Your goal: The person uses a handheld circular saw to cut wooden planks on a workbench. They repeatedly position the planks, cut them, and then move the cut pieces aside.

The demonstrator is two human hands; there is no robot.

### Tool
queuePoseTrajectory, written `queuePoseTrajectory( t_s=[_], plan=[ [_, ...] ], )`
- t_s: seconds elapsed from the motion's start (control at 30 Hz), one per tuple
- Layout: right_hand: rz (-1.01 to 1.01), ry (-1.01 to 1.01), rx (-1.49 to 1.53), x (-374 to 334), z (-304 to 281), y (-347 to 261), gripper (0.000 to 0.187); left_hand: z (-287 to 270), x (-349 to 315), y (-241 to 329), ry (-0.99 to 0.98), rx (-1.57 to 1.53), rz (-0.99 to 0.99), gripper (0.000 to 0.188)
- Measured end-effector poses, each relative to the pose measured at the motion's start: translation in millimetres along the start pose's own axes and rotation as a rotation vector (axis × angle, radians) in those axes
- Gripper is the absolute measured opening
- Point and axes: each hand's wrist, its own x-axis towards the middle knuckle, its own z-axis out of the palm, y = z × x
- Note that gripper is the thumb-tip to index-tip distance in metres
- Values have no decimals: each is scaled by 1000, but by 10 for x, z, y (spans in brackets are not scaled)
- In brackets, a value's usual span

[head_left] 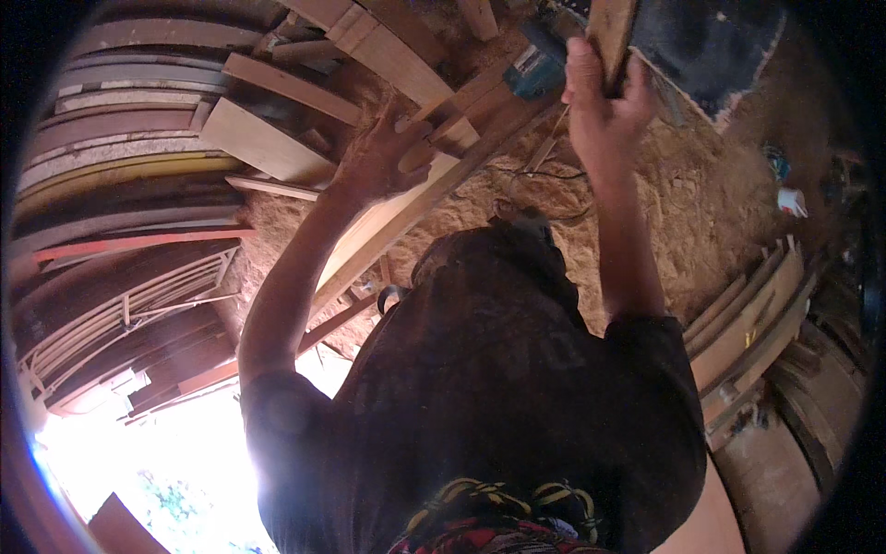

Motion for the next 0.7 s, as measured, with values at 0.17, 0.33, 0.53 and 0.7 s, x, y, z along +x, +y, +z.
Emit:
queuePoseTrajectory(
  t_s=[0.17,0.33,0.53,0.7],
  plan=[
    [53,-91,-104,-121,206,64,33,147,-26,-79,35,-64,-40,75],
    [294,-215,196,-22,183,-248,27,120,-147,99,75,35,-173,84],
    [208,-118,367,42,82,-593,37,201,-804,-9,444,-465,-347,75],
    [507,-277,525,-245,-90,-804,31,480,-1952,-656,550,-764,-762,59]
  ],
)
